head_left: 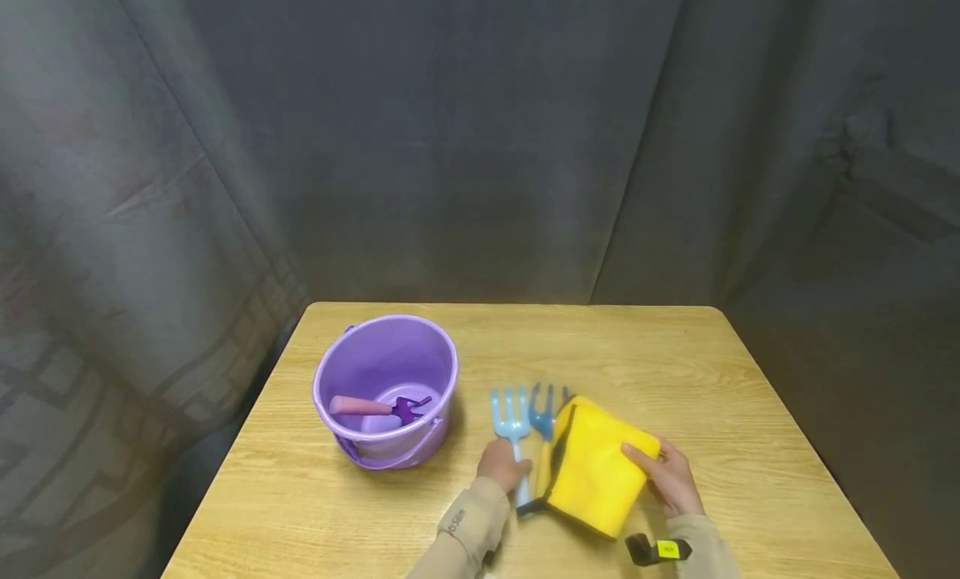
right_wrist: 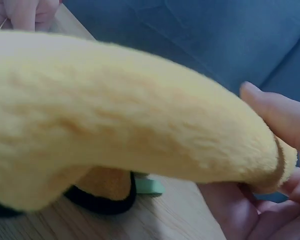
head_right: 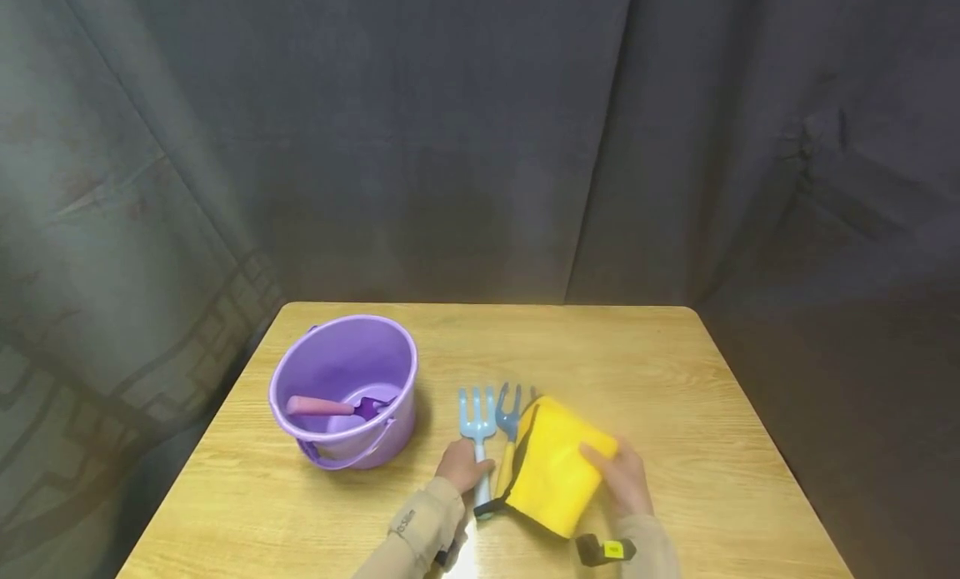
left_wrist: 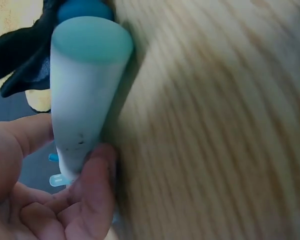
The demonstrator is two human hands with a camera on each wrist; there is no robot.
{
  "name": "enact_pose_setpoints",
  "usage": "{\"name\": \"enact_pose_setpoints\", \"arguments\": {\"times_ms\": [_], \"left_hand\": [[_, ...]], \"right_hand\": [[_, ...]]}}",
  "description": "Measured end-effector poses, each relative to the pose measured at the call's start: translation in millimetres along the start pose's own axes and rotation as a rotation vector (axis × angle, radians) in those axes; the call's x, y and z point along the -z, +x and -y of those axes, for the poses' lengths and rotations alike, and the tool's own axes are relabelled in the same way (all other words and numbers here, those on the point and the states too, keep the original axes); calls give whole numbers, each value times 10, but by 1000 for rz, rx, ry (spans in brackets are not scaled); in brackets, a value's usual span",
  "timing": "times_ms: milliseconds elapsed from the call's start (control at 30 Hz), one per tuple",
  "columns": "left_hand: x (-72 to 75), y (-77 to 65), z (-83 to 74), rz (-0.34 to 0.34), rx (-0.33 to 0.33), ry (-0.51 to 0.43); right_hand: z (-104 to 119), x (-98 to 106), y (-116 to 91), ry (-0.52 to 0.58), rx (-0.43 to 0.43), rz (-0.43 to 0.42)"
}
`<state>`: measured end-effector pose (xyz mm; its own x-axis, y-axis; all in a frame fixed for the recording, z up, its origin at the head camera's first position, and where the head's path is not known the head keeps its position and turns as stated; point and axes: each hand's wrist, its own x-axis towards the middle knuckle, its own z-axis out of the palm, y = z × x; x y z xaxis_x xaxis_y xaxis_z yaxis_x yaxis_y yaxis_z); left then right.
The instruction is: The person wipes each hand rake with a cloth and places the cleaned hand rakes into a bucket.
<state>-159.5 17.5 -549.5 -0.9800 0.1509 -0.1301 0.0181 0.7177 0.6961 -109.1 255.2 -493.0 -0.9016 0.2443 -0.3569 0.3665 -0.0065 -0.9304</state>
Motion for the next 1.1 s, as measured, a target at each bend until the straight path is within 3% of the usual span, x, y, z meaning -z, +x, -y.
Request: {"name": "enact_pose_setpoints", "arguments": {"times_ms": [367, 633, 767, 1000, 1100], "left_hand": [[63, -23, 4, 13, 70, -124], [69, 52, 98, -2, 71, -177], [99, 65, 93, 22, 87, -227], [150, 24, 53, 79, 32, -281], [161, -16, 23, 106, 42, -341]], "right_hand": [[-27, 28, 3, -63, -3, 12], [-37, 35, -5, -42, -20, 46], [-64, 18, 7, -5, -23, 46], [-75, 2, -19, 88, -30, 47], [-58, 4, -39, 138, -25, 29]]}}
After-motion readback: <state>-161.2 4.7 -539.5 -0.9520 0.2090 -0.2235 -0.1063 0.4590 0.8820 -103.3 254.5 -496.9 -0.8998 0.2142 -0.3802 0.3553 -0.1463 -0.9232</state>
